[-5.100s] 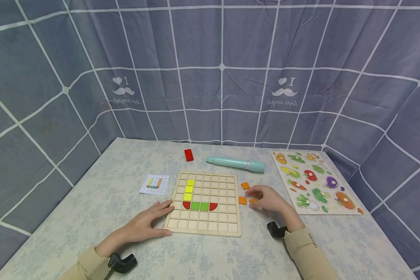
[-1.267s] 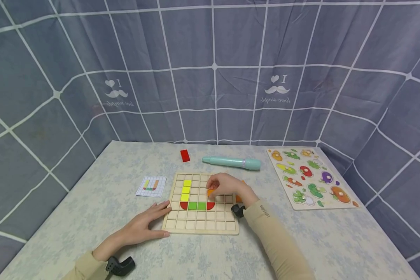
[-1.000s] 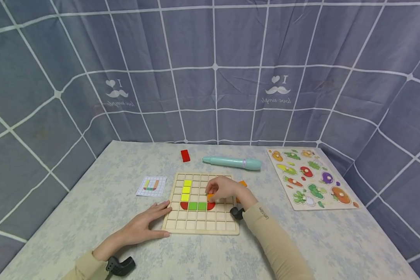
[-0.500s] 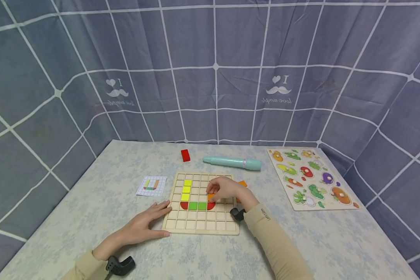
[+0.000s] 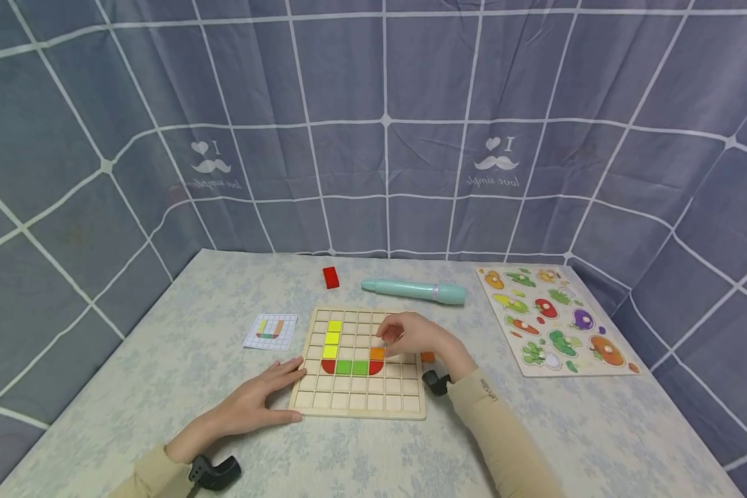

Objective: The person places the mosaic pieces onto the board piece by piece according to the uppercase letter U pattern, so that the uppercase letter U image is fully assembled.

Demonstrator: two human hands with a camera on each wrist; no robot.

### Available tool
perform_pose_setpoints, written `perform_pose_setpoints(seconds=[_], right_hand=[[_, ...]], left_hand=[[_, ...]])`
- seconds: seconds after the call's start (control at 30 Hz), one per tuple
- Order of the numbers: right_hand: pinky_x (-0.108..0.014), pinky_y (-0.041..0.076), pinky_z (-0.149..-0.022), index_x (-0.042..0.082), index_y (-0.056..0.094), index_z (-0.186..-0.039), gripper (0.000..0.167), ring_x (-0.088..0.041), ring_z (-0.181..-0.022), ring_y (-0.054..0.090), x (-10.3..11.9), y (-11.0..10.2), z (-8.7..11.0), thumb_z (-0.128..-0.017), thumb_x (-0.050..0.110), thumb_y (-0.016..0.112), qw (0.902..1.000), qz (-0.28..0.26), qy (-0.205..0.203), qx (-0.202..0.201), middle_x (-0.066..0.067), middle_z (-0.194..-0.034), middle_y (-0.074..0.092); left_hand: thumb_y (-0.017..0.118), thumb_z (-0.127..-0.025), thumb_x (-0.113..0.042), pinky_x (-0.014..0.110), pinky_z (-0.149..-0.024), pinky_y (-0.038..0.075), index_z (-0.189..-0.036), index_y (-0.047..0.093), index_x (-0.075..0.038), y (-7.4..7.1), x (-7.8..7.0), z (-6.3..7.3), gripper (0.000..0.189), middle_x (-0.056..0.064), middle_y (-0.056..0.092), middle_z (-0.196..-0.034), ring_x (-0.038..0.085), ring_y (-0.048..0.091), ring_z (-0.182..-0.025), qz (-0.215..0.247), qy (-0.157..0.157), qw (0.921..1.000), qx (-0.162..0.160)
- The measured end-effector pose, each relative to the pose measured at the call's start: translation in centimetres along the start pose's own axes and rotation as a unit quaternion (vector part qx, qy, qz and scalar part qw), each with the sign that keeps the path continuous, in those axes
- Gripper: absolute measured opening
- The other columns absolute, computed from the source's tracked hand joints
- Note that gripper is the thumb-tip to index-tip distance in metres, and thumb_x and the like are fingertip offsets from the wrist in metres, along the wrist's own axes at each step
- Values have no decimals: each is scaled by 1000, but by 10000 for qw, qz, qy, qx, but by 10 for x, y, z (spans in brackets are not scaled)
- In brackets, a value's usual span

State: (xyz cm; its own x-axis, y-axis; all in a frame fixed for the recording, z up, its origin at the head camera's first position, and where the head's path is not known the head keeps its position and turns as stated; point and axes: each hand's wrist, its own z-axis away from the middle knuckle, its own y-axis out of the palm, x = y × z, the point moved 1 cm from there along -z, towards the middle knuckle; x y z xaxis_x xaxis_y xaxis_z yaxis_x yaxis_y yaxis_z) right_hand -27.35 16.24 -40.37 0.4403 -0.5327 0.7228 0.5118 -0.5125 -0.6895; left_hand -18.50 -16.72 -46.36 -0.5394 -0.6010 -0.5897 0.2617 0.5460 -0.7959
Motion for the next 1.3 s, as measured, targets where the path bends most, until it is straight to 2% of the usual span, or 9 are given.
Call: perform_pose_setpoints(seconds=[0.27,0.53,0.83,1.1,1.3], right_hand=[[-39,52,-86,0,62,-109,29,-28,-96,59,-20,-17,31,-83,10,71,9983,-212,235,-492,-15,-105,62],[-41,53,-86,0,63,-109,30,-31,-100,58,-41,-20,55,-84,12,71,9959,-164,355,-820,-14,-107,63],[-45,52,-85,-1,62,-108,32,-31,-97,58,-55,-22,63,-82,14,73,9938,-138,468,-996,-14,-105,63],[-38,53,-82,-1,63,-109,33,-27,-95,58,-61,-22,67,-82,15,74,9937,-75,521,-991,-12,-104,64],[-44,51,-82,-3,62,-109,34,-31,-95,58,-62,-21,67,-82,14,74,9941,-115,427,-990,-16,-104,64]], left_hand=[[65,-81,-55,44,-115,19,-140,46,-7,0,0,0,78,8,31,-151,24,24,-139,21,-12,10000,0],[65,-82,-54,46,-115,19,-139,46,-6,0,1,0,77,8,31,-150,25,24,-139,44,-13,10000,17],[66,-81,-53,46,-114,20,-139,47,-6,0,-1,0,77,9,32,-150,26,25,-139,64,17,10000,-49],[66,-80,-55,43,-115,19,-140,46,-8,0,-1,0,79,6,31,-151,22,24,-139,38,-46,10000,-41],[66,-81,-54,46,-114,20,-139,47,-6,0,-1,0,77,8,32,-150,25,25,-139,-17,31,10000,-64]])
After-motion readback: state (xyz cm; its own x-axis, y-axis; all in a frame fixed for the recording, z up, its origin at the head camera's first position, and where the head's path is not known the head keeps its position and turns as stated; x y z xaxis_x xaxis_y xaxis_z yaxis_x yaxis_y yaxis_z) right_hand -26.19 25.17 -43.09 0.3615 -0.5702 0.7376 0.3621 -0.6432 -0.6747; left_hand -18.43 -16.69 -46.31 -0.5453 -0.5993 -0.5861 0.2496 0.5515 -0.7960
